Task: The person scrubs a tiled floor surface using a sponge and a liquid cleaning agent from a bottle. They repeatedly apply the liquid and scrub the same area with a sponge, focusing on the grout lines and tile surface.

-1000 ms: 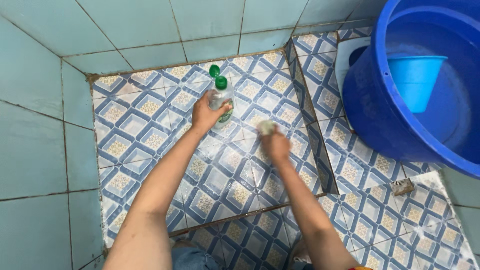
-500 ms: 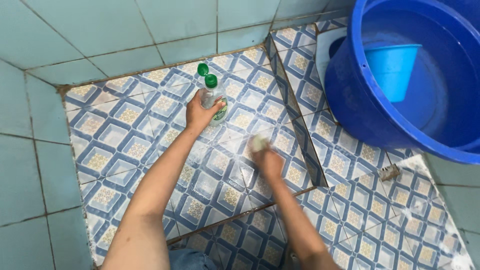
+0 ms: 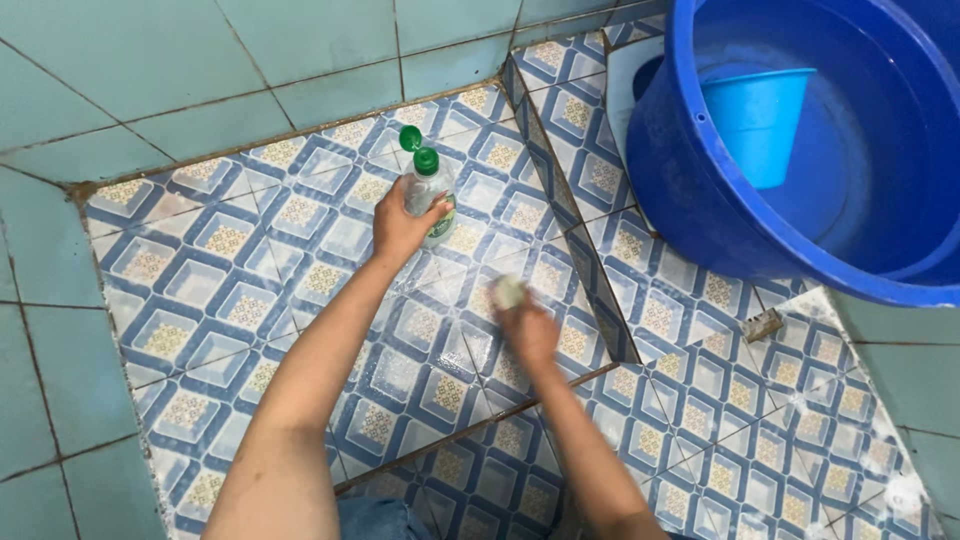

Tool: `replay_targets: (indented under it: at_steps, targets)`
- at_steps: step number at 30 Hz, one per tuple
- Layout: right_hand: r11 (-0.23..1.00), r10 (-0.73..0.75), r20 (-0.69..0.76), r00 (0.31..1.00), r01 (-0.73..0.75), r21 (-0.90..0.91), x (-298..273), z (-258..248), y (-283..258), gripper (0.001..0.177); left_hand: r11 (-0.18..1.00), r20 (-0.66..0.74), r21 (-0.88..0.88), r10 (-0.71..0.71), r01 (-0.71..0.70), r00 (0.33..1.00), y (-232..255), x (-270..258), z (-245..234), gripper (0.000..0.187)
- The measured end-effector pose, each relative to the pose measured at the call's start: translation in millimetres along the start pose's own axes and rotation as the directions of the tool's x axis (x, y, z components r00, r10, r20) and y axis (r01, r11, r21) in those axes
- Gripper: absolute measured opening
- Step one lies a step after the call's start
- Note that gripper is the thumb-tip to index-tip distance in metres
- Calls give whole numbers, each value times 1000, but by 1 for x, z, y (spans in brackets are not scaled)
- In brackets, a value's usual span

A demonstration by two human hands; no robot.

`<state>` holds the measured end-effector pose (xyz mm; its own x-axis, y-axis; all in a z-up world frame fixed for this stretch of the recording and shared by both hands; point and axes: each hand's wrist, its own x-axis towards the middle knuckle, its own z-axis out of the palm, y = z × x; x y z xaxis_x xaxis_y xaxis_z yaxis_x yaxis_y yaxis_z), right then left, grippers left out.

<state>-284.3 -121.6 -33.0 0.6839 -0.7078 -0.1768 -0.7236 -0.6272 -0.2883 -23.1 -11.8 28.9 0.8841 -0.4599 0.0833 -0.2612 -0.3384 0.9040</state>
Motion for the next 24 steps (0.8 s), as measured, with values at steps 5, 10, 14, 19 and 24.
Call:
replay_targets:
  at_steps: [5, 10, 14, 19, 24]
  targets:
    - [994, 96, -117, 988, -101, -36, 14, -30, 26, 71, 1000, 8, 24, 14, -14, 1000, -2, -1, -3, 63]
    - [993, -116, 90, 989, 116, 4, -31, 10, -33, 67, 1000, 1, -2, 4, -4, 1000, -3, 1, -2, 61]
    - [991, -132, 242, 961, 119, 68, -9, 2, -26, 56, 999, 11, 40, -10, 9, 1000, -4, 0, -2, 61]
    - [999, 45, -157, 987, -46, -8, 60, -37, 20, 67, 998, 37, 56, 6, -8, 999, -8, -7, -15, 66]
    - [996, -1, 55, 998, -4, 93, 49, -1, -30, 70, 997, 5, 59, -49, 48, 999, -10, -9, -26, 65]
